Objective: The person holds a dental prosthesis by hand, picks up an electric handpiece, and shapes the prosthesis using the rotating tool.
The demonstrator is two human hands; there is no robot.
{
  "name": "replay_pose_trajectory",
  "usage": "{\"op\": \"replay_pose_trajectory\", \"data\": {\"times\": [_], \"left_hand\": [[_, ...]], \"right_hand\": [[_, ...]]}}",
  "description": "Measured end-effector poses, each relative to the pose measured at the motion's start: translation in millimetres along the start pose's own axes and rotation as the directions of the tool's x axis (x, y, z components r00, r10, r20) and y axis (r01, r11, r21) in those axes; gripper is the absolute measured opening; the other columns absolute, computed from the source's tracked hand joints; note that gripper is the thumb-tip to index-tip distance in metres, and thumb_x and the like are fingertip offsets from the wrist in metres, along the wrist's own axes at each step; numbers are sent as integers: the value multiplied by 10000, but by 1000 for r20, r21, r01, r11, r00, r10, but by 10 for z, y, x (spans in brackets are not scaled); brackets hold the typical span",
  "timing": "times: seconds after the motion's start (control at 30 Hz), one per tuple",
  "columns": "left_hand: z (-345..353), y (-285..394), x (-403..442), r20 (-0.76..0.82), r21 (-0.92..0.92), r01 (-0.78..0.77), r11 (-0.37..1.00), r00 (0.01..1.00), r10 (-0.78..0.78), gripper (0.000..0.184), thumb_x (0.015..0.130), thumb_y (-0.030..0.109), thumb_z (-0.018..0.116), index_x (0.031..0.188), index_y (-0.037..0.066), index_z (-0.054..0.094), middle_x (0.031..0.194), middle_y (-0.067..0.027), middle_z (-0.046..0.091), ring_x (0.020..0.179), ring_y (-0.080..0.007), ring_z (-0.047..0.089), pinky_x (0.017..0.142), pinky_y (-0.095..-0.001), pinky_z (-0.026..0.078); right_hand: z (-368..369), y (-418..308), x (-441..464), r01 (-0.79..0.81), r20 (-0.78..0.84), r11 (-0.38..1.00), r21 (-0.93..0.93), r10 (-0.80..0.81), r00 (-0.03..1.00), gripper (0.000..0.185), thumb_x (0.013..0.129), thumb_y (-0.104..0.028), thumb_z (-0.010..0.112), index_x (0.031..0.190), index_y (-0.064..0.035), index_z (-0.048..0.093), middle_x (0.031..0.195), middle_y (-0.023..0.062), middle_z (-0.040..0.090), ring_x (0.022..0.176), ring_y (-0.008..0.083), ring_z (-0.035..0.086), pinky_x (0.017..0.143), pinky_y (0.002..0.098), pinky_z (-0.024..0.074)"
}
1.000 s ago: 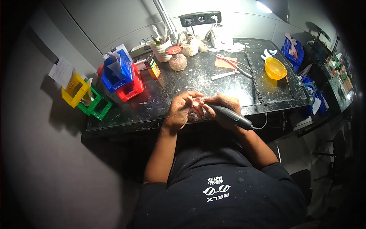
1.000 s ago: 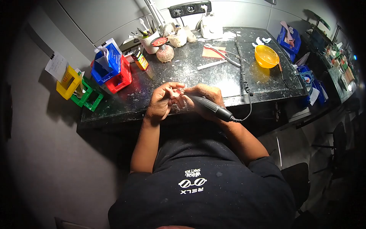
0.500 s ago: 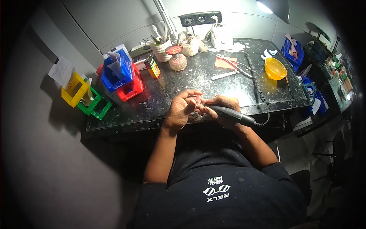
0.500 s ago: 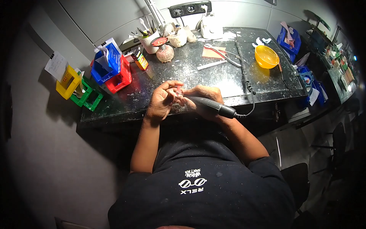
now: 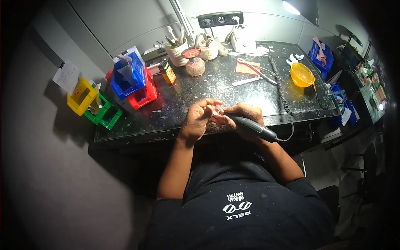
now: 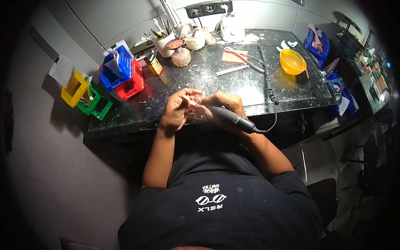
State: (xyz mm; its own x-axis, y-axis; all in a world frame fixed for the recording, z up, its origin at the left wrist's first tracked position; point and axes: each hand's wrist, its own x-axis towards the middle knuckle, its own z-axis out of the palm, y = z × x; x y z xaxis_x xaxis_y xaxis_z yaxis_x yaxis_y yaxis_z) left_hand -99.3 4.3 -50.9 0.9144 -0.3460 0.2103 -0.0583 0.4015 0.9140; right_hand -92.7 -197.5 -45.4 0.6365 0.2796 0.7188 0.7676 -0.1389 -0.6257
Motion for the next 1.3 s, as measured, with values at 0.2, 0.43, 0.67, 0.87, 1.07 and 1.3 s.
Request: {"op": "replay_pose_trajectory", "data": {"times": [0.2, 0.43, 0.67, 0.87, 1.07, 1.3], "left_hand": [[75, 31, -2, 31, 50, -93, 994, 995, 91, 667, 860, 404, 738, 1259, -66, 482, 1066, -139, 643, 897, -167, 659, 801, -294, 554], [59, 27, -3, 36, -4, -74, 997, 997, 74, 730, 824, 452, 755, 1263, -73, 498, 1063, -129, 643, 907, -166, 656, 798, -279, 545], [11, 36, -13, 57, -23, -15, 1000, 998, 16, 728, 832, 459, 741, 1259, -79, 500, 1057, -131, 644, 924, -172, 656, 801, -284, 550], [99, 37, -2, 27, 36, -92, 995, 995, 91, 693, 862, 397, 740, 1293, -58, 443, 1105, -160, 638, 965, -196, 666, 808, -309, 560], [64, 7, 0, 11, 51, -144, 988, 990, 143, 662, 882, 371, 724, 1295, -62, 440, 1110, -171, 640, 990, -220, 672, 829, -323, 564], [-1, 15, -7, 68, -31, -41, 999, 997, 43, 679, 880, 435, 703, 1278, -65, 472, 1046, -156, 650, 833, -196, 666, 727, -297, 561]], "right_hand": [[-42, -24, 16, -63, 21, 998, 15, 63, 998, 185, 804, -159, 809, 923, -46, 723, 797, 119, 726, 708, 187, 721, 637, 299, 558], [-53, 2, 25, -58, 1, 998, -26, 58, 998, 195, 798, -148, 813, 929, -37, 721, 827, 115, 735, 723, 173, 723, 651, 287, 560], [-56, -10, 33, -14, 2, 1000, -2, 14, 1000, 192, 787, -105, 815, 931, -32, 713, 839, 120, 738, 737, 172, 725, 656, 284, 560], [-70, -33, 32, -52, 33, 999, -9, 53, 998, 171, 797, -133, 803, 916, -43, 719, 862, 115, 741, 763, 188, 732, 677, 294, 566], [-90, 3, 23, -115, 45, 993, -7, 116, 992, 182, 799, -129, 799, 932, -40, 713, 867, 122, 740, 762, 192, 730, 676, 293, 563], [-70, -40, 30, -80, -1, 996, -32, 80, 997, 193, 790, -107, 807, 938, -34, 707, 857, 119, 737, 746, 190, 725, 667, 287, 559]]}}
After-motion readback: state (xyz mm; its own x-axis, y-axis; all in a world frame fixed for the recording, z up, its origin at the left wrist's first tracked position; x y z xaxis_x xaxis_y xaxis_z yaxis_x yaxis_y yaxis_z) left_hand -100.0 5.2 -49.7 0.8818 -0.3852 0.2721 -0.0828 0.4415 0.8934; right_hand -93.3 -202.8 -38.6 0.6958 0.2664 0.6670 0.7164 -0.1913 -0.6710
